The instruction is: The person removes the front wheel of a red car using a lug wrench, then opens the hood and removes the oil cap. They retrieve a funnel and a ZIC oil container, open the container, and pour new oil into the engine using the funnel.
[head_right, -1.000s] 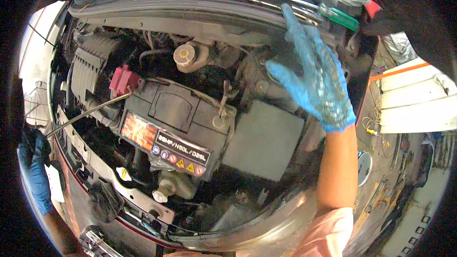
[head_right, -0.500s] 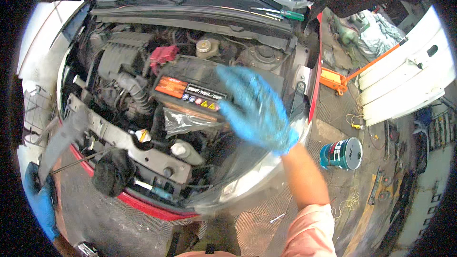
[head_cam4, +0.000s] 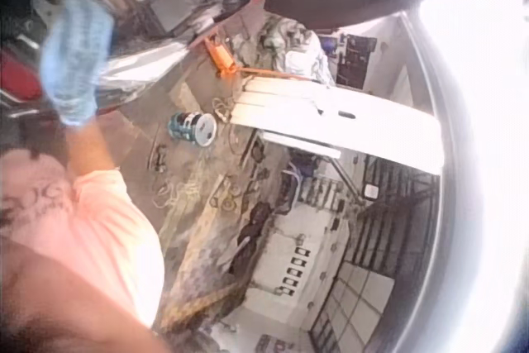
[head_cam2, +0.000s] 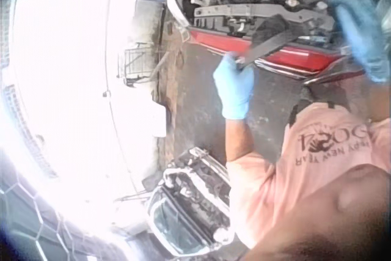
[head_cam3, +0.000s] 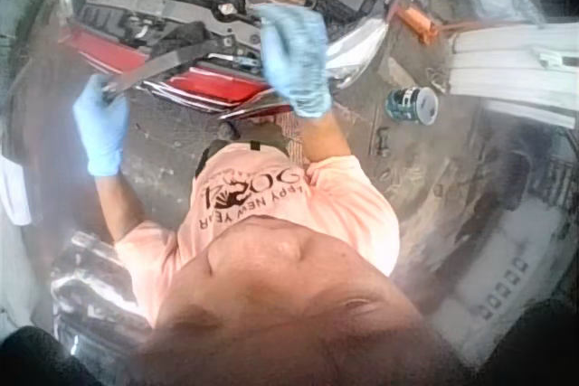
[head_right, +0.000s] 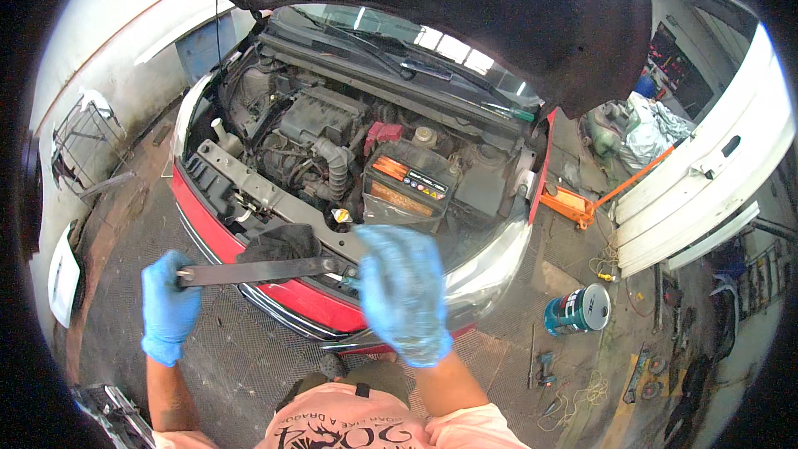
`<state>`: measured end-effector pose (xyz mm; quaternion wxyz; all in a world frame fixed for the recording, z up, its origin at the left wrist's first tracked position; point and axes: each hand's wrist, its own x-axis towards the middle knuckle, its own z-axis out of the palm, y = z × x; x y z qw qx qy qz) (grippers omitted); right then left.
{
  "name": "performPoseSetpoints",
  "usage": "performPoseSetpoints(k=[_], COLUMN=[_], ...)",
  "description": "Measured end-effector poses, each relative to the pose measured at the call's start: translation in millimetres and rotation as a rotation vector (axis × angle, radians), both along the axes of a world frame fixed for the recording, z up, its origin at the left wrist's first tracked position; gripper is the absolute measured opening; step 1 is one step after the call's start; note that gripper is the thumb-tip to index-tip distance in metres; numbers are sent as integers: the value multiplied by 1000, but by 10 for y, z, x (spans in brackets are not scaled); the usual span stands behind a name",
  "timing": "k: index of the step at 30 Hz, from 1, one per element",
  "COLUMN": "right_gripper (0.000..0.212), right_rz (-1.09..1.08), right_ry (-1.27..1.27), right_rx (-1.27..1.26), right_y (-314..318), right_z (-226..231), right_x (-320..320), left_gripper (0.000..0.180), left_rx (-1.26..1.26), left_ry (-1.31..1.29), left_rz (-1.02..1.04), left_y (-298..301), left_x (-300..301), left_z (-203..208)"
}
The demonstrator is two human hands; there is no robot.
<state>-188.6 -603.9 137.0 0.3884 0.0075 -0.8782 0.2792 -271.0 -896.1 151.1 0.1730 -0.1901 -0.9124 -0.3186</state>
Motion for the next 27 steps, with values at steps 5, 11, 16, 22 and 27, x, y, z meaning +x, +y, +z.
performPoseSetpoints(k=[5, 11, 16, 22, 27], right_gripper=[51, 50, 50, 34, 31], right_rz=[429, 462, 583, 555, 644], right_ry=[-128, -235, -90, -107, -69], right_rx=[5, -207, -254, 14, 9], right_y=[-687, -608, -397, -110, -18], right_z=[-217, -343, -200, -224, -350], right_x=[-169, -223, -338, -430, -531], left_gripper=[14, 14, 16, 9, 14], left_rx=[37, 453, 726, 442, 481], left_ry=[-34, -125, -163, -522, -616], left_rz=[-228, -328, -471, -566, -538], left_y=[418, 610, 699, 700, 848], left_x=[114, 69, -16, -178, -210], left_z=[-106, -268, -449, -82, -178])
